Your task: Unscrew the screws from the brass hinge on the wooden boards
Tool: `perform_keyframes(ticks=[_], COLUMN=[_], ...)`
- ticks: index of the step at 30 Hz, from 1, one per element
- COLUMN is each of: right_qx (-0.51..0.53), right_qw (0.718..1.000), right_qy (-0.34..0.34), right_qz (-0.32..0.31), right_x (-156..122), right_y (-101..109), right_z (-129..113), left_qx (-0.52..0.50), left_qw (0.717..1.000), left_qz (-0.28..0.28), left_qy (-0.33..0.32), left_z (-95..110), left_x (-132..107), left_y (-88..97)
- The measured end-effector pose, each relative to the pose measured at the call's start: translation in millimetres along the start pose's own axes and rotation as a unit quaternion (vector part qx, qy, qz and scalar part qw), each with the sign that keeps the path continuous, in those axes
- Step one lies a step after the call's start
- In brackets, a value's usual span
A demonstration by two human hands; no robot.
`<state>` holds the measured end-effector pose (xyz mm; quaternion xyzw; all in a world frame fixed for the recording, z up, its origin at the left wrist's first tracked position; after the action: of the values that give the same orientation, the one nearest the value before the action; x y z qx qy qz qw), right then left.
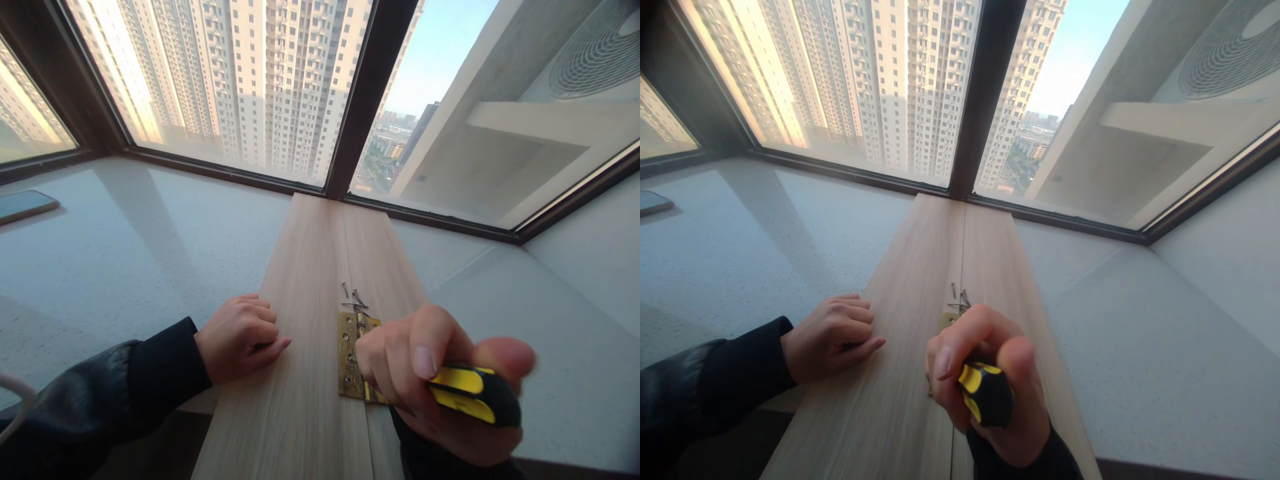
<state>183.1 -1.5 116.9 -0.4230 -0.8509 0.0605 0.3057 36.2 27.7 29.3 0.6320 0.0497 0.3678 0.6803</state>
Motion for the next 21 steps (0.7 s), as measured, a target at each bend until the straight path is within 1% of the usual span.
perform_keyframes(ticks=[2, 3, 7, 8, 10, 12, 13, 16, 18, 21], right_qx=[-0.008, -0.019, -0.07, -0.068, -0.029, 0.004, 0.012, -0.004, -0.009, -0.043], right_qw=[0.999, 0.999, 0.993, 0.993, 0.996, 0.997, 0.997, 1.0, 0.999, 0.996], right_qy=[-0.01, -0.002, 0.057, 0.068, 0.083, 0.069, 0.054, 0.013, 0.019, 0.047], right_qz=[0.03, 0.042, 0.082, 0.069, 0.006, -0.043, -0.045, 0.004, 0.025, 0.068], right_x=[-3, -4, -10, -10, -8, -5, -3, -1, -2, -7], right_y=[2, 4, 16, 17, 10, 2, 0, 2, 4, 15], right_z=[-4, -8, -16, -15, -11, -6, -4, -2, -7, -13], left_qx=[-0.001, -0.002, -0.005, -0.003, 0.002, 0.005, 0.005, 0.002, -0.002, -0.007], left_qw=[1.0, 1.0, 1.0, 1.0, 1.0, 1.0, 1.0, 1.0, 1.0, 1.0], left_qz=[0.004, 0.006, 0.003, 0.003, 0.003, 0.004, 0.006, 0.01, 0.006, -0.001], left_qy=[0.0, 0.0, -0.002, -0.002, -0.003, -0.005, -0.007, -0.007, -0.002, 0.003], left_z=[0, 0, -1, -1, -1, 0, 0, 1, 0, -2], left_x=[0, -1, -1, -1, 0, 0, 0, -1, -1, -1], left_y=[0.4, 0.5, -0.3, -0.3, -0.2, 0.0, 0.3, 0.7, 0.2, -0.8])
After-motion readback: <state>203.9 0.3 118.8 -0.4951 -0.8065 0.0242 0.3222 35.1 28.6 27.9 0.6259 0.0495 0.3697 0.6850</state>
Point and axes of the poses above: each hand's wrist, its own x-axis towards the middle knuckle, its own y-axis out of the back of the hand, z = x × y, the point moved 7 cm from there along x, towards the middle knuckle, and after that the axes turned 5 degrees about x, right-handed, at the moved point
